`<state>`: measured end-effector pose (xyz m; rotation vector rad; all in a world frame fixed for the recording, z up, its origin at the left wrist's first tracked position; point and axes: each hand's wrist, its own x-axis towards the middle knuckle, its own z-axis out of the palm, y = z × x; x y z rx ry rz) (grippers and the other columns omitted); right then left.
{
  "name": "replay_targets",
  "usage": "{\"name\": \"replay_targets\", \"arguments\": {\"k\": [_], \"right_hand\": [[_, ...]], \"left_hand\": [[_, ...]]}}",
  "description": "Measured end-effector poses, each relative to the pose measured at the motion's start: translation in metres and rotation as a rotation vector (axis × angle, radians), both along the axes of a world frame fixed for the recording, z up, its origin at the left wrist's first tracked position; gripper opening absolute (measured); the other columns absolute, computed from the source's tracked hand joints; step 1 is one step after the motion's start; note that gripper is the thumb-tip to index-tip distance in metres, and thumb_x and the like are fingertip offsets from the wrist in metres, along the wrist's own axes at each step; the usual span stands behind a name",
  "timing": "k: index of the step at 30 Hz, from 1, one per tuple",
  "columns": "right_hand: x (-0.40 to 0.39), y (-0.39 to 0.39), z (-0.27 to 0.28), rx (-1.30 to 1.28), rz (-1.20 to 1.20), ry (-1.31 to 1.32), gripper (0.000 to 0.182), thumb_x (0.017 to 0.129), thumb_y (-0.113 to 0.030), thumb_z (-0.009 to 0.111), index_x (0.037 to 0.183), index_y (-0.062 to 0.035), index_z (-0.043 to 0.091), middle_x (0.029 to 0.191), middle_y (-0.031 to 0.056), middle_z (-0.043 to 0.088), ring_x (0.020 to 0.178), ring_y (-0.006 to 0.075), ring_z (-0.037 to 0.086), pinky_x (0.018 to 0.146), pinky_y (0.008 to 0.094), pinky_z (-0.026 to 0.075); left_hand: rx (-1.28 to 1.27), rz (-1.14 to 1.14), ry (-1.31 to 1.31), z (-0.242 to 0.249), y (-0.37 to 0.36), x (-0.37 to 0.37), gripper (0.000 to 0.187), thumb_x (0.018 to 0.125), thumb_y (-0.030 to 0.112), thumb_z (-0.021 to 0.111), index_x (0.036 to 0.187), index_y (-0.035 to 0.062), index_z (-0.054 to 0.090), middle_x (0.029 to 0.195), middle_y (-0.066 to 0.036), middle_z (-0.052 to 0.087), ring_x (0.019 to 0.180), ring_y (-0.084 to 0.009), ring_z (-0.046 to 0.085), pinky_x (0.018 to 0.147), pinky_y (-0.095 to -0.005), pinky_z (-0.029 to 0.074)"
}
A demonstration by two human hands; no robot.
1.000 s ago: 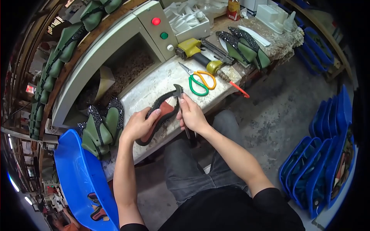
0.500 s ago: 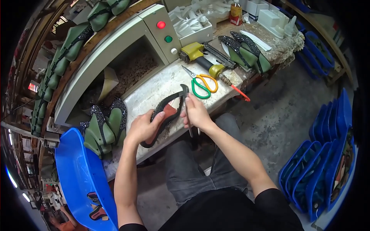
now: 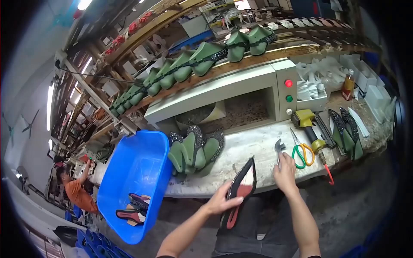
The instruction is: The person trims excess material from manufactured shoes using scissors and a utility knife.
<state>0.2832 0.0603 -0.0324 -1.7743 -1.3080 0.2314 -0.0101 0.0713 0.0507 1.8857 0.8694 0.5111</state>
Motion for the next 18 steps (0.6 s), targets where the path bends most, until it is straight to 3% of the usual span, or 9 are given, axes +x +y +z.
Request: {"name": "replay_targets", "arguments": {"k": [2, 4, 5, 7, 10, 12, 15, 16, 18], "right_hand": [[-0.011, 0.001, 0.015, 0.169, -0.035, -0.180, 0.055, 0.094, -0.009, 0.066, 0.145, 0.0088, 0.055, 0.144, 0.0264, 0.058, 0.123, 0.0324, 0.062, 0.106, 0.0421, 0.050], [-0.020, -0.020, 0.048, 0.070, 0.296, 0.908, 0.038, 0.099, -0.012, 0.068, 0.132, 0.0075, 0.066, 0.129, 0.0178, 0.069, 0.110, 0.0212, 0.066, 0.097, 0.0332, 0.053], [-0.023, -0.029, 0.055, 0.075, 0.299, 0.907, 0.038, 0.099, -0.012, 0.068, 0.132, 0.0075, 0.066, 0.129, 0.0178, 0.069, 0.110, 0.0212, 0.066, 0.097, 0.0332, 0.053], [-0.030, -0.039, 0.063, -0.146, 0.471, 1.280, 0.034, 0.101, -0.010, 0.069, 0.131, 0.0060, 0.068, 0.114, 0.0093, 0.075, 0.096, 0.0146, 0.067, 0.085, 0.0258, 0.055], [-0.024, -0.040, 0.058, -0.041, 0.486, 1.100, 0.034, 0.100, -0.005, 0.069, 0.132, 0.0055, 0.068, 0.112, 0.0071, 0.075, 0.089, 0.0130, 0.067, 0.079, 0.0220, 0.054], [-0.024, -0.044, 0.078, -0.051, 0.510, 1.031, 0.030, 0.101, -0.005, 0.069, 0.129, 0.0056, 0.070, 0.110, 0.0068, 0.075, 0.090, 0.0118, 0.066, 0.081, 0.0215, 0.053], [-0.021, -0.051, 0.110, 0.037, 0.649, 1.161, 0.027, 0.101, -0.004, 0.065, 0.125, 0.0064, 0.072, 0.106, 0.0091, 0.077, 0.092, 0.0113, 0.066, 0.088, 0.0219, 0.053], [-0.016, -0.063, 0.088, 0.032, 0.680, 1.169, 0.026, 0.101, -0.004, 0.066, 0.124, 0.0062, 0.073, 0.107, 0.0087, 0.077, 0.090, 0.0110, 0.066, 0.086, 0.0219, 0.053], [-0.018, -0.073, 0.091, 0.039, 0.680, 1.193, 0.026, 0.100, -0.004, 0.067, 0.123, 0.0060, 0.073, 0.107, 0.0082, 0.077, 0.089, 0.0108, 0.066, 0.085, 0.0218, 0.053]], "left_hand": [[-0.196, 0.014, -0.154, 0.000, -0.017, -0.011, 0.059, 0.089, 0.031, 0.078, 0.134, -0.0027, 0.060, 0.116, -0.011, 0.066, 0.097, -0.0235, 0.058, 0.091, -0.0354, 0.048], [-0.152, 0.021, -0.219, -0.004, -0.028, -0.007, 0.054, 0.086, 0.027, 0.078, 0.130, -0.0003, 0.061, 0.109, -0.007, 0.063, 0.091, -0.0206, 0.054, 0.086, -0.0323, 0.046], [-0.146, 0.021, -0.218, -0.007, -0.033, -0.001, 0.054, 0.086, 0.027, 0.078, 0.130, -0.0003, 0.061, 0.109, -0.007, 0.063, 0.091, -0.0206, 0.054, 0.086, -0.0323, 0.046], [-0.055, -0.018, -0.217, -0.006, -0.035, 0.014, 0.054, 0.086, 0.026, 0.079, 0.129, -0.0001, 0.061, 0.108, -0.008, 0.063, 0.090, -0.0222, 0.055, 0.087, -0.0336, 0.047], [0.024, 0.002, -0.307, -0.001, -0.037, 0.033, 0.055, 0.084, 0.026, 0.081, 0.128, -0.0001, 0.061, 0.107, -0.008, 0.063, 0.088, -0.0236, 0.054, 0.086, -0.0344, 0.047], [0.156, -0.045, -0.164, 0.013, -0.034, 0.027, 0.062, 0.079, 0.025, 0.084, 0.130, -0.0014, 0.061, 0.109, -0.010, 0.064, 0.090, -0.0247, 0.056, 0.087, -0.0357, 0.048], [-0.044, -0.097, -0.133, 0.022, -0.041, 0.034, 0.069, 0.076, 0.024, 0.085, 0.135, -0.0022, 0.060, 0.109, -0.011, 0.065, 0.093, -0.0250, 0.058, 0.089, -0.0355, 0.049], [0.021, -0.093, -0.242, 0.001, -0.056, 0.041, 0.070, 0.075, 0.024, 0.084, 0.135, -0.0027, 0.060, 0.110, -0.011, 0.066, 0.092, -0.0245, 0.059, 0.089, -0.0354, 0.050], [0.069, -0.113, -0.339, 0.005, -0.058, 0.042, 0.070, 0.075, 0.025, 0.083, 0.135, -0.0031, 0.061, 0.111, -0.011, 0.067, 0.092, -0.0240, 0.060, 0.089, -0.0354, 0.050]]}}
